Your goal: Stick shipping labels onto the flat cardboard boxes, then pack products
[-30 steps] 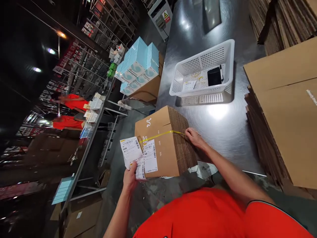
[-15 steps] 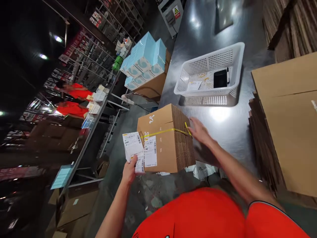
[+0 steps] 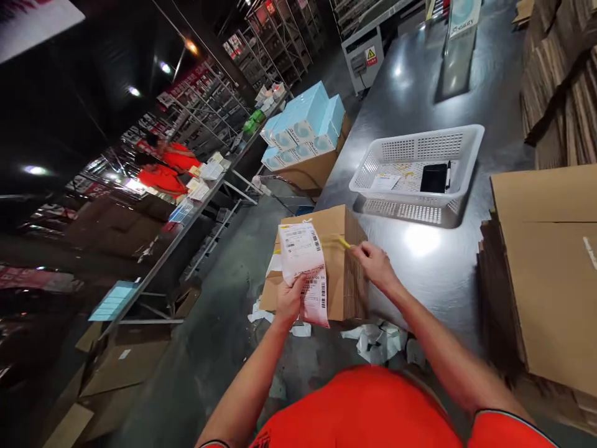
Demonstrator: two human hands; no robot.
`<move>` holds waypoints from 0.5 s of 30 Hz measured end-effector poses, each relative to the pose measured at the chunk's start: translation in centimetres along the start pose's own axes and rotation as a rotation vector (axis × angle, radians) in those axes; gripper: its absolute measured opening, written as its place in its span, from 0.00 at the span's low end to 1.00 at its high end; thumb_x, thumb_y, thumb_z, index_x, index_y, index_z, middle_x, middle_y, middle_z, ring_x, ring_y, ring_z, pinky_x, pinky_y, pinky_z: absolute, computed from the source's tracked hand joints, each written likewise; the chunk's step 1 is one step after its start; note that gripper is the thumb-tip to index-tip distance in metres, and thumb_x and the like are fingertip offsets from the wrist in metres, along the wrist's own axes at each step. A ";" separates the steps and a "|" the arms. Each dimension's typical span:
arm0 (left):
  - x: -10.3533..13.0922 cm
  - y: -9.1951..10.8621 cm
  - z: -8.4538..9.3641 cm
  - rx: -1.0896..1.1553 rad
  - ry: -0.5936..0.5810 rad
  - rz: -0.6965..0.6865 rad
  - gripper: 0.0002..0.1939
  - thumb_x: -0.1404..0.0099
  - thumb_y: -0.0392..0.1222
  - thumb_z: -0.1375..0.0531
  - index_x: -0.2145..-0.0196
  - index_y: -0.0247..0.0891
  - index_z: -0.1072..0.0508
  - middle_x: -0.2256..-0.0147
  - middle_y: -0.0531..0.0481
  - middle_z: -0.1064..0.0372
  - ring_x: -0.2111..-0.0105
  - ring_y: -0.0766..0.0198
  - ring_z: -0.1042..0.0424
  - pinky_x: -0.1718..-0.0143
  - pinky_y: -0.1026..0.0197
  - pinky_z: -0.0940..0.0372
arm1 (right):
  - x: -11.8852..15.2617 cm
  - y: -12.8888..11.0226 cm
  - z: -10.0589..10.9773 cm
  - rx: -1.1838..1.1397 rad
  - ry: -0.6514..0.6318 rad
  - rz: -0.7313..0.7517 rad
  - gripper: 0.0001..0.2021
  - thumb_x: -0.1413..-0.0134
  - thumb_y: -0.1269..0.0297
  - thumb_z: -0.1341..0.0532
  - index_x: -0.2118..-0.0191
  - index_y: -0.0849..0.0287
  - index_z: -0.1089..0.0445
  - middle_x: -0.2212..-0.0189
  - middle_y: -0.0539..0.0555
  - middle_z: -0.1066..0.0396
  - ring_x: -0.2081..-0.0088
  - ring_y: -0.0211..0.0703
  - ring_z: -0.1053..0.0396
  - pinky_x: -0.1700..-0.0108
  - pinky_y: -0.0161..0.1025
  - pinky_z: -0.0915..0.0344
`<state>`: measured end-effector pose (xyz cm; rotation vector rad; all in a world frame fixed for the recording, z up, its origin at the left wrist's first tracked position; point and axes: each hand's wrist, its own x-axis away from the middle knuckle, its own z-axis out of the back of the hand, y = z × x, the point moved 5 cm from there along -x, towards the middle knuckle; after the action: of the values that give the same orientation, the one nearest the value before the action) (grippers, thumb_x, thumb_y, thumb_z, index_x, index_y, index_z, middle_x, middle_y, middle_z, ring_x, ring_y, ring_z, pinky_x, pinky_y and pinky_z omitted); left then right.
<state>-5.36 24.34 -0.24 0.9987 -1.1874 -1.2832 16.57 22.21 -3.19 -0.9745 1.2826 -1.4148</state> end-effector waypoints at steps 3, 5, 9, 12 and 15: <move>0.3 -0.5 0.8 0.100 -0.025 0.037 0.25 0.51 0.54 0.32 0.61 0.31 0.21 0.59 0.40 0.22 0.57 0.52 0.25 0.53 0.54 0.31 | 2.7 -9.3 -0.7 -0.165 -0.602 0.251 0.31 0.44 0.35 0.52 0.70 0.60 0.30 0.75 0.52 0.32 0.74 0.37 0.38 0.71 0.35 0.40; 1.4 -0.7 3.2 0.148 0.045 0.021 0.25 0.51 0.53 0.32 0.60 0.31 0.22 0.59 0.40 0.22 0.56 0.52 0.25 0.52 0.55 0.32 | 3.3 -13.1 -1.0 -0.154 -0.731 0.345 0.32 0.45 0.34 0.51 0.63 0.61 0.26 0.69 0.56 0.27 0.69 0.41 0.32 0.66 0.37 0.35; 4.1 -1.0 11.0 0.265 0.360 -0.091 0.22 0.51 0.52 0.32 0.62 0.34 0.23 0.60 0.44 0.22 0.54 0.54 0.26 0.50 0.57 0.34 | 1.2 -11.8 -1.2 0.281 -0.178 0.238 0.27 0.44 0.43 0.44 0.49 0.59 0.31 0.53 0.61 0.27 0.55 0.51 0.29 0.55 0.45 0.33; 4.5 -1.7 15.7 0.327 0.488 -0.079 0.21 0.53 0.51 0.31 0.65 0.34 0.22 0.62 0.45 0.22 0.56 0.54 0.25 0.51 0.56 0.33 | 1.9 -7.3 -2.5 0.758 -0.084 0.023 0.29 0.44 0.47 0.44 0.45 0.64 0.34 0.49 0.68 0.30 0.51 0.62 0.31 0.55 0.51 0.34; 3.4 -2.4 16.3 0.202 0.319 0.030 0.17 0.53 0.46 0.30 0.67 0.32 0.21 0.65 0.43 0.21 0.58 0.53 0.24 0.51 0.54 0.33 | 4.5 -4.6 -3.3 0.908 -0.132 -0.174 0.29 0.41 0.46 0.49 0.47 0.66 0.33 0.51 0.70 0.29 0.52 0.63 0.30 0.58 0.50 0.34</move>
<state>-22.07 22.22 0.13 1.2749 -1.0920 -0.9493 11.79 18.55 0.79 -0.5315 0.3532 -1.7762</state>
